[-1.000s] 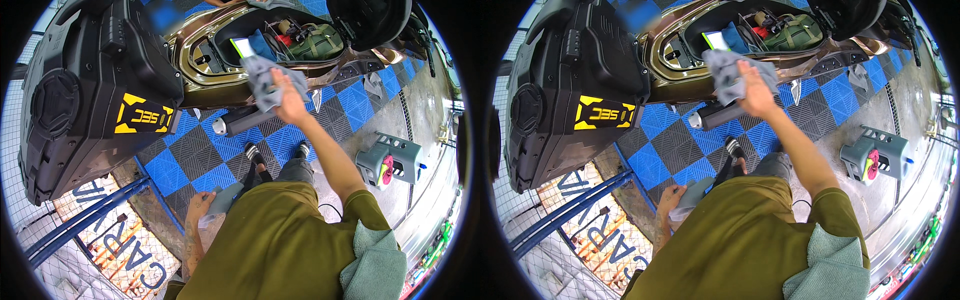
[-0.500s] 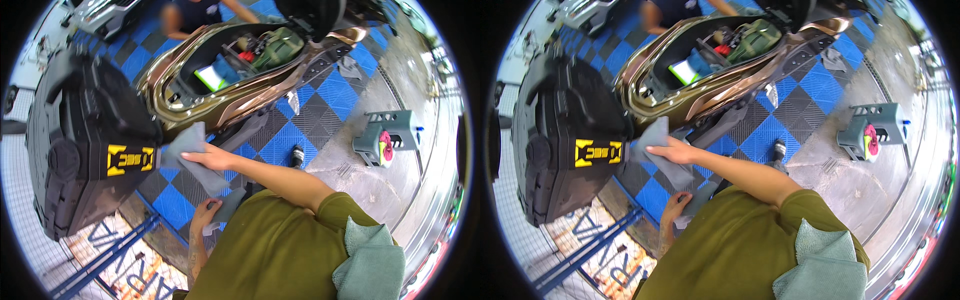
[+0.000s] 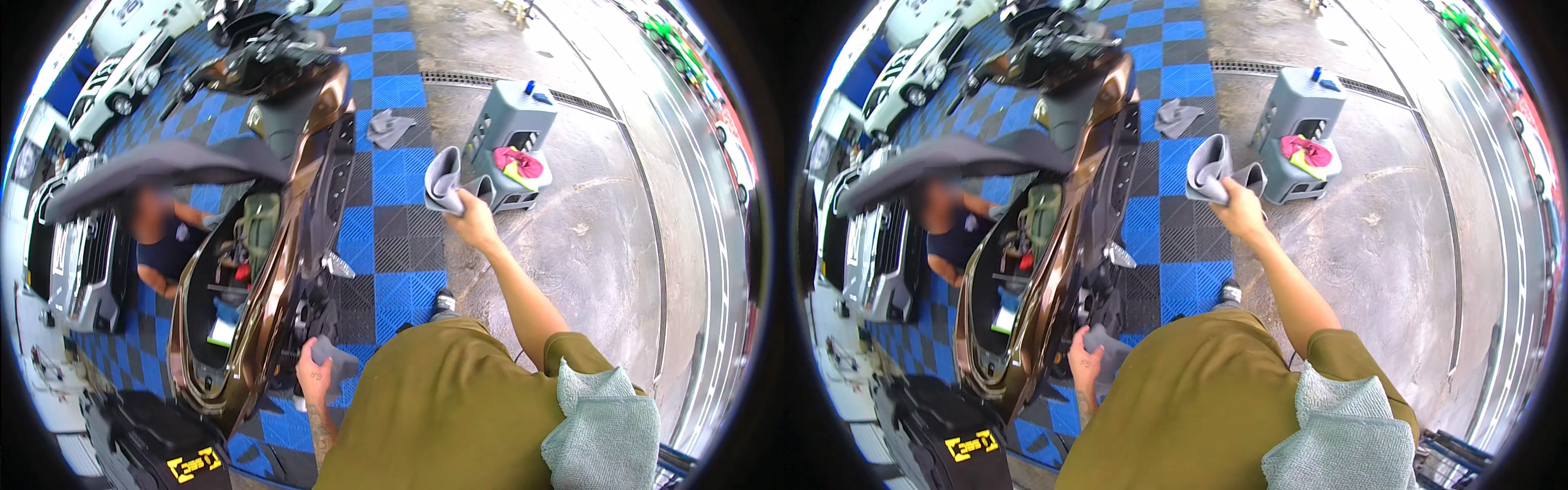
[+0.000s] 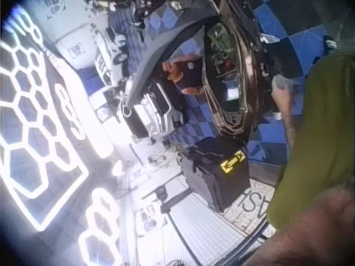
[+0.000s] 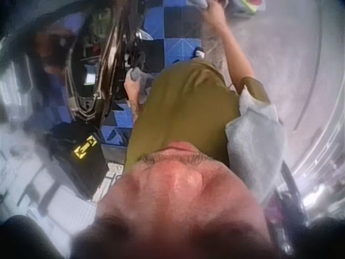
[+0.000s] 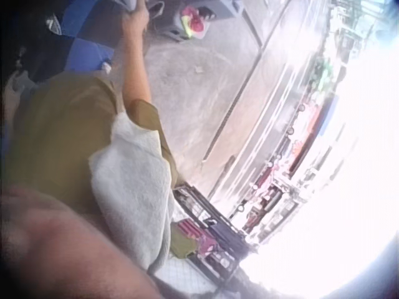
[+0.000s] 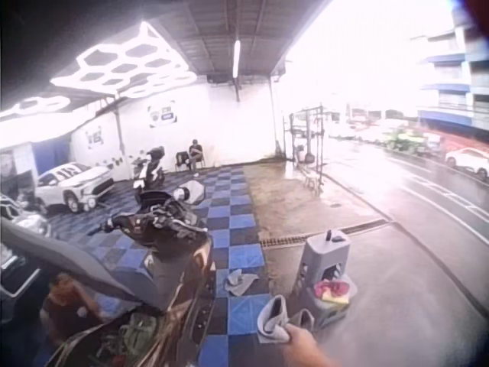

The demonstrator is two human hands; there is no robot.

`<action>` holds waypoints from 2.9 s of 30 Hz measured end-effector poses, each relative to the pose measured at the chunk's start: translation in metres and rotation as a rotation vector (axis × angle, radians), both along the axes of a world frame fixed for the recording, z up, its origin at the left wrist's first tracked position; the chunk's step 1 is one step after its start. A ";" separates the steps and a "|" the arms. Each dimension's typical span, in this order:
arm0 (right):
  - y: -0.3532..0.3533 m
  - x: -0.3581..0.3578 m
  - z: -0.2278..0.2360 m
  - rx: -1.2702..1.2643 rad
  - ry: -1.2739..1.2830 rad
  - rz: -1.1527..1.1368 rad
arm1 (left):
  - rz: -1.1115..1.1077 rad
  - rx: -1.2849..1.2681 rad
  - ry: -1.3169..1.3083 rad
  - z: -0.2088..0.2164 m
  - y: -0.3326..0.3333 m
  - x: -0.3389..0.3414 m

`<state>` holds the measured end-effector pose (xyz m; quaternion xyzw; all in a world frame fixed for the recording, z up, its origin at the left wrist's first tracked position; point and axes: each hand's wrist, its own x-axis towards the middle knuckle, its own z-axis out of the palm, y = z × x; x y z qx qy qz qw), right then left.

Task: The person wipes the rear and side panels of a brown motorcycle with a gray microfiber cloth, then applies a liquid from a small blue bottle using a blue applicator pad to the rear fender, side fairing, and front headlight area. The person moves around the motorcycle to reach different surfaces while another person stands nearby.

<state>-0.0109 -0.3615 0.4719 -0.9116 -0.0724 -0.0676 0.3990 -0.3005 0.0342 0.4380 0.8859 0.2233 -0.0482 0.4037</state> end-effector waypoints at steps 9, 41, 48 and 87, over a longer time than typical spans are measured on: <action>-0.244 0.075 0.024 1.063 -0.159 -0.830 | -0.001 -0.410 -0.422 0.099 -0.137 0.234; 0.258 0.690 0.346 1.165 0.474 0.858 | 0.141 -0.230 -0.253 0.088 -0.060 0.470; 0.345 0.682 0.378 1.035 0.774 1.297 | 0.367 -0.279 -0.268 0.064 -0.088 0.437; -0.469 0.393 -0.175 -0.069 0.708 -0.429 | -0.355 -0.702 -0.167 -0.008 -0.274 0.726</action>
